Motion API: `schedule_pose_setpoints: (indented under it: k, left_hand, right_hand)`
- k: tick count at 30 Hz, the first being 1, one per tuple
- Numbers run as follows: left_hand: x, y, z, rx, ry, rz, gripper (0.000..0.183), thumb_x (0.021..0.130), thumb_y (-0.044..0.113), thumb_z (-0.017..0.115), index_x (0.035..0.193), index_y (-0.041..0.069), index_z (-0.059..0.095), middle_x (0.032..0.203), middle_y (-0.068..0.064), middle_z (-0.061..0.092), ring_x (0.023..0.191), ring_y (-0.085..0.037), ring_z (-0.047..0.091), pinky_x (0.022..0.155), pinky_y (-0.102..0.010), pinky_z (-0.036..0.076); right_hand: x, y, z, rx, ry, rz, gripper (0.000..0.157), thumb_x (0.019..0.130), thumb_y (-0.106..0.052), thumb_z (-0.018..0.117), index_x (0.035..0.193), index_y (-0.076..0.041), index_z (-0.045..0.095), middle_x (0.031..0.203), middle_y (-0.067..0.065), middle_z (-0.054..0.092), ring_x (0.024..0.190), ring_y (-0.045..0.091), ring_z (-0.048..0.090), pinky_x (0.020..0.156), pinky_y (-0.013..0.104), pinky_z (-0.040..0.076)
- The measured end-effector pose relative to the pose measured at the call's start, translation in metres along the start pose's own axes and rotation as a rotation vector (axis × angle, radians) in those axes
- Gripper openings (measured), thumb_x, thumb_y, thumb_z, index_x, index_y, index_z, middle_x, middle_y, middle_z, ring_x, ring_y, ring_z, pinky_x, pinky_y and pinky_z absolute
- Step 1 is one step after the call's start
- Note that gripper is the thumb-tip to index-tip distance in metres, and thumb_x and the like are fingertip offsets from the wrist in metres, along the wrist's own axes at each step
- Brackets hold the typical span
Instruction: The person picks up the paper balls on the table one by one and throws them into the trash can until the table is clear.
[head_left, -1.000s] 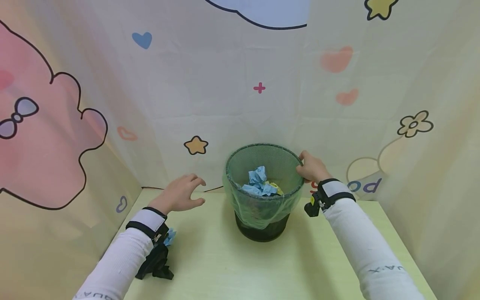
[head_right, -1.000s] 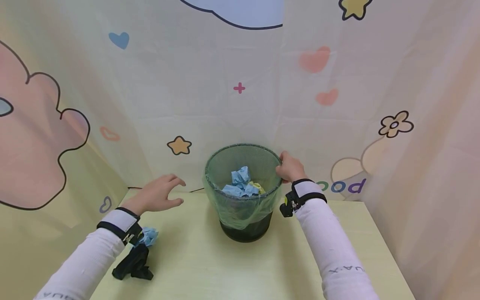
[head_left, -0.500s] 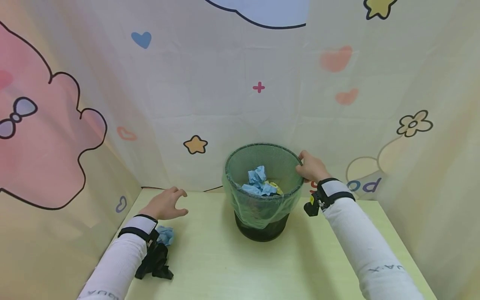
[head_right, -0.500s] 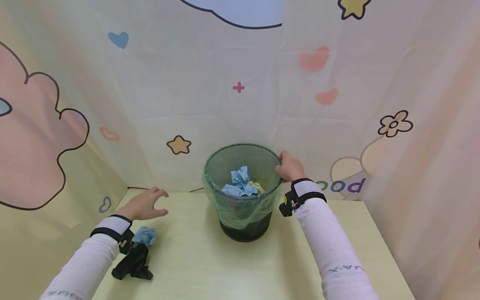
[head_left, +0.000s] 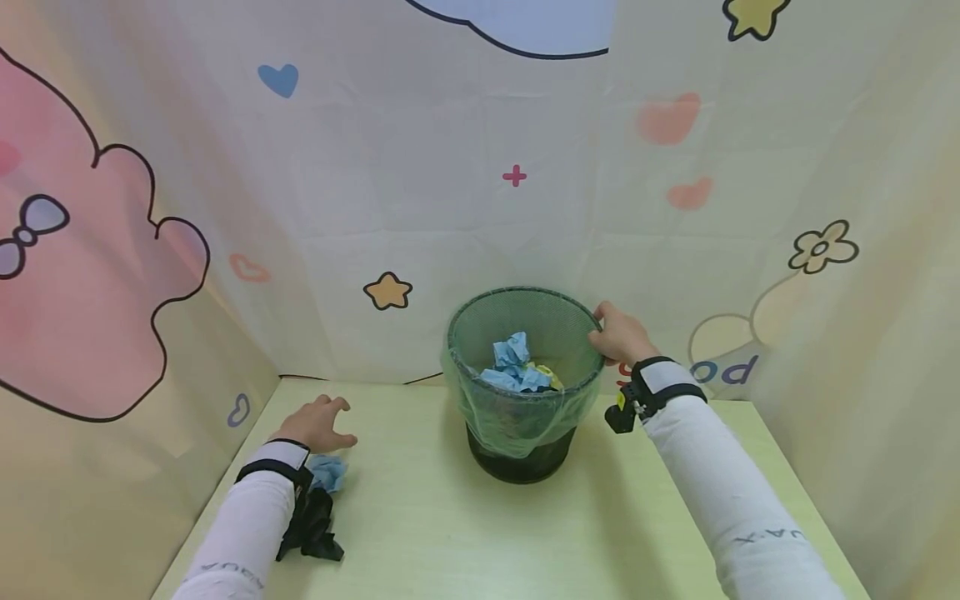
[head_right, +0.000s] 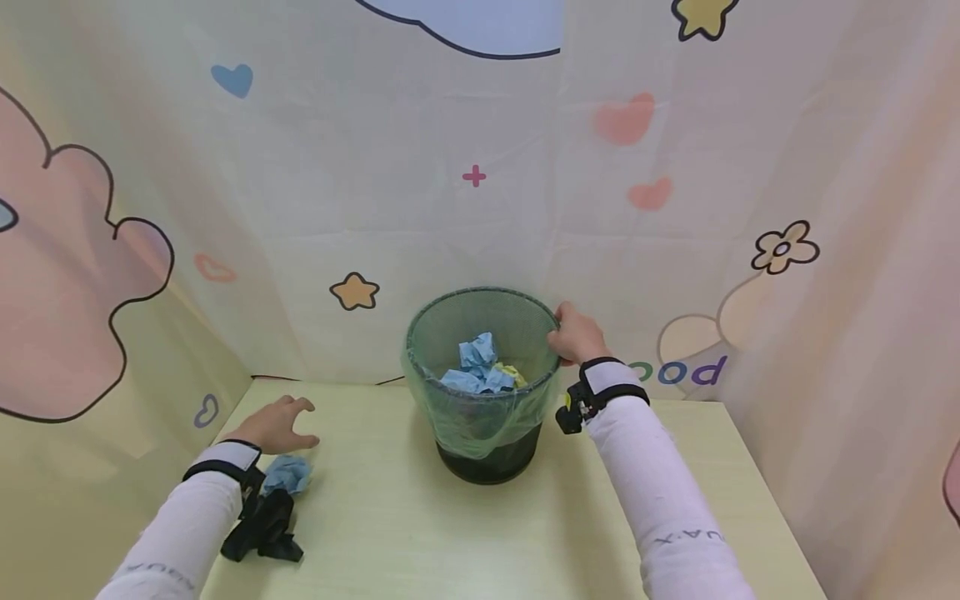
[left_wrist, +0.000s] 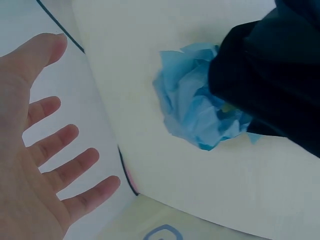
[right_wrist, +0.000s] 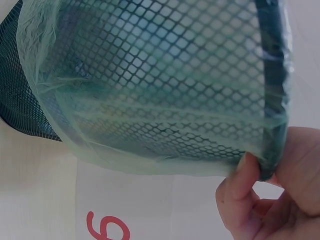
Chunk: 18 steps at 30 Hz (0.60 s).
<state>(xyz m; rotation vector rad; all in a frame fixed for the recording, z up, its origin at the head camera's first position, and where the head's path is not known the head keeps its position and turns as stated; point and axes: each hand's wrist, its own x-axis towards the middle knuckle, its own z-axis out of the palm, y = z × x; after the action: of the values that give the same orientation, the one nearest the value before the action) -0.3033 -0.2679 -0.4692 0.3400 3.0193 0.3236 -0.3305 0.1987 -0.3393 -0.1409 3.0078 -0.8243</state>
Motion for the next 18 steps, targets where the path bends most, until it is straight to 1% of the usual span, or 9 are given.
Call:
schedule_pose_setpoints:
  k: [6,11,14,18]
  left_hand:
    - [-0.005,-0.002,0.011,-0.020,-0.032,-0.067,0.067,0.074,0.037,0.071,0.128,0.004,0.048,0.121,-0.024,0.048,0.102,-0.044,0.052,0.075,-0.058,0.049]
    - [-0.012,-0.001,0.023,-0.038,-0.074,-0.127,0.074,0.073,0.037,0.073,0.131,0.002,0.044,0.120,-0.027,0.046,0.095,-0.044,0.055,0.077,-0.056,0.049]
    - [-0.015,-0.002,0.030,-0.051,-0.093,-0.148,0.075,0.073,0.036,0.074,0.131,0.001,0.043,0.119,-0.029,0.045,0.092,-0.045,0.056,0.076,-0.056,0.049]
    - [-0.017,-0.005,0.041,-0.068,-0.101,-0.170,0.076,0.072,0.035,0.075,0.131,0.001,0.043,0.118,-0.029,0.045,0.088,-0.042,0.057,0.075,-0.055,0.050]
  right_hand:
    - [0.000,0.000,0.000,-0.001,0.000,0.003,0.037,0.087,-0.008,0.041,0.122,0.005,0.037,0.101,0.027,0.055,0.055,0.017,0.059,0.049,0.025,0.051]
    - [0.001,0.001,0.000,-0.008,-0.010,0.004,0.039,0.087,-0.008,0.042,0.124,0.005,0.037,0.092,0.023,0.057,0.052,0.015,0.054,0.047,0.023,0.046]
    - [0.002,0.001,0.000,-0.009,-0.020,0.011,0.041,0.086,-0.008,0.041,0.125,0.005,0.036,0.087,0.019,0.056,0.052,0.015,0.050,0.046,0.023,0.043]
    - [0.001,0.001,-0.001,-0.010,-0.024,0.017,0.041,0.086,-0.008,0.042,0.125,0.005,0.036,0.086,0.019,0.056,0.052,0.016,0.051,0.046,0.023,0.043]
